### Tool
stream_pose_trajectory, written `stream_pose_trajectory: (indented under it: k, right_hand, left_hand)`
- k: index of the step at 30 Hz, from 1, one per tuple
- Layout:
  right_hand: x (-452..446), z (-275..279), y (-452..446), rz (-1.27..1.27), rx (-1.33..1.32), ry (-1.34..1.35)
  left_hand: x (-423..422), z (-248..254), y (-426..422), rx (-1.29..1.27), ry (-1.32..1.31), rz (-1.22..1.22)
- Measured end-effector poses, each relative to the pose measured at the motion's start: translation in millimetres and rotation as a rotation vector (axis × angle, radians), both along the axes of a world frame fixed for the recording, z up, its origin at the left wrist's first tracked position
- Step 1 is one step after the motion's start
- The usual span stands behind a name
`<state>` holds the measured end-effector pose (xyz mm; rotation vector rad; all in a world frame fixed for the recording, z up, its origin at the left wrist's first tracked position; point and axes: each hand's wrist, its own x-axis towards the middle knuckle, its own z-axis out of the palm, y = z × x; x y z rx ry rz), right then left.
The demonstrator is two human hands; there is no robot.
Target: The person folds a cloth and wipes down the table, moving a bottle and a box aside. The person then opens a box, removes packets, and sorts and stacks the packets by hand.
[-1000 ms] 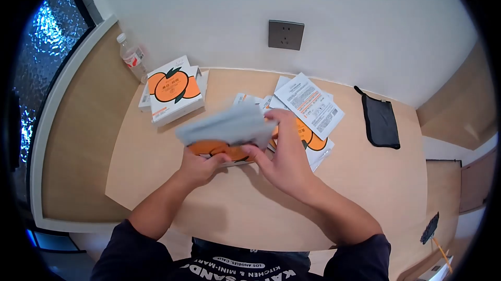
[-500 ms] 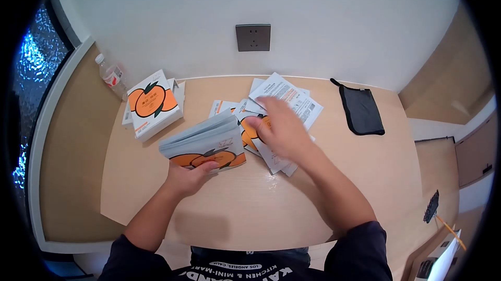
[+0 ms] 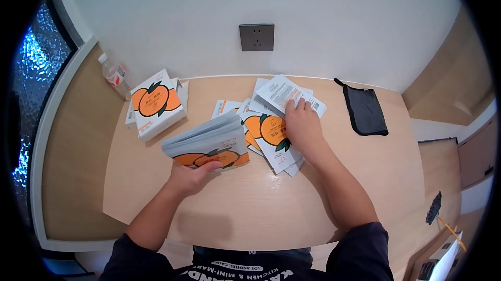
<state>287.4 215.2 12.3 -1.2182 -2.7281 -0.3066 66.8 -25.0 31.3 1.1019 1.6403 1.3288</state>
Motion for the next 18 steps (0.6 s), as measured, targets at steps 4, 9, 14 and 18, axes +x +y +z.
stream_pose_trajectory:
  k: [4, 9, 14, 18]
  right_hand:
    - [1.1, 46.4, -6.6, -0.066, -0.277, 0.113]
    - [16.4, 90.9, -8.6, 0.080, -0.511, 0.986]
    - [32.2, 112.9, -26.0, 0.437, -1.029, 1.625]
    - [36.8, 94.7, -26.7, 0.741, -1.269, 1.548]
  left_hand:
    - [1.1, 6.8, -0.3, -0.008, -0.014, -0.016]
    - [-1.5, 11.6, 0.3, -0.043, 0.025, -0.026]
    - [-1.2, 12.3, 0.7, -0.035, -0.068, -0.039]
    - [-2.6, 8.8, 1.1, -0.051, -0.115, -0.020]
